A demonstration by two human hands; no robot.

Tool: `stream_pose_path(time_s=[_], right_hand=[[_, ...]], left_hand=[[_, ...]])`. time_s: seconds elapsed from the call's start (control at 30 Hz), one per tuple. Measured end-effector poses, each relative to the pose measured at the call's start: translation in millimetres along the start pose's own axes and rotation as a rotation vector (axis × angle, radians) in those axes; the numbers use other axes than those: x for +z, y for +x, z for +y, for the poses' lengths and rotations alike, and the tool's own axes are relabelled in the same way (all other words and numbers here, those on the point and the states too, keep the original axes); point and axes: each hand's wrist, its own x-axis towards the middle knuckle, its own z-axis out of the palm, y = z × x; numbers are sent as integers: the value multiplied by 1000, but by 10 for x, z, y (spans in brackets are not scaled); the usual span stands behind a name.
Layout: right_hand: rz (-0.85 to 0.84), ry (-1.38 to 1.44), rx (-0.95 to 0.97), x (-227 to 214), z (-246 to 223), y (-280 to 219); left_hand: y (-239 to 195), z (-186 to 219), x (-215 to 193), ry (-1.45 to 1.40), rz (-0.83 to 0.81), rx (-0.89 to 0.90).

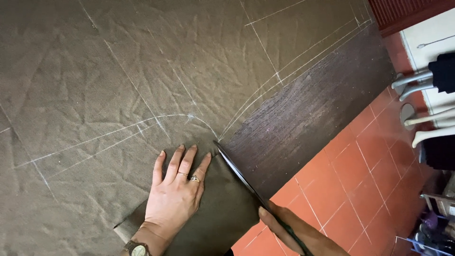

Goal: Cutting brown fabric with tailor scissors along chalk-marked pattern lines on a cutting table.

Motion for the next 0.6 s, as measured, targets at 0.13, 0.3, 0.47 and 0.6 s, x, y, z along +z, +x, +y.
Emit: stream_pose_path(time_s=[0.13,0.3,0.47,0.6], right_hand=[[257,11,207,135,-167,462],[186,0,171,60,182,647],[173,-111,132,55,164,655],[201,-144,198,16,346,664]], left_hand=[[5,8,0,23,-8,-13],[18,19,-9,43,10,-15],[30,23,-34,42,36,-14],[33,18,-44,40,33,-8]])
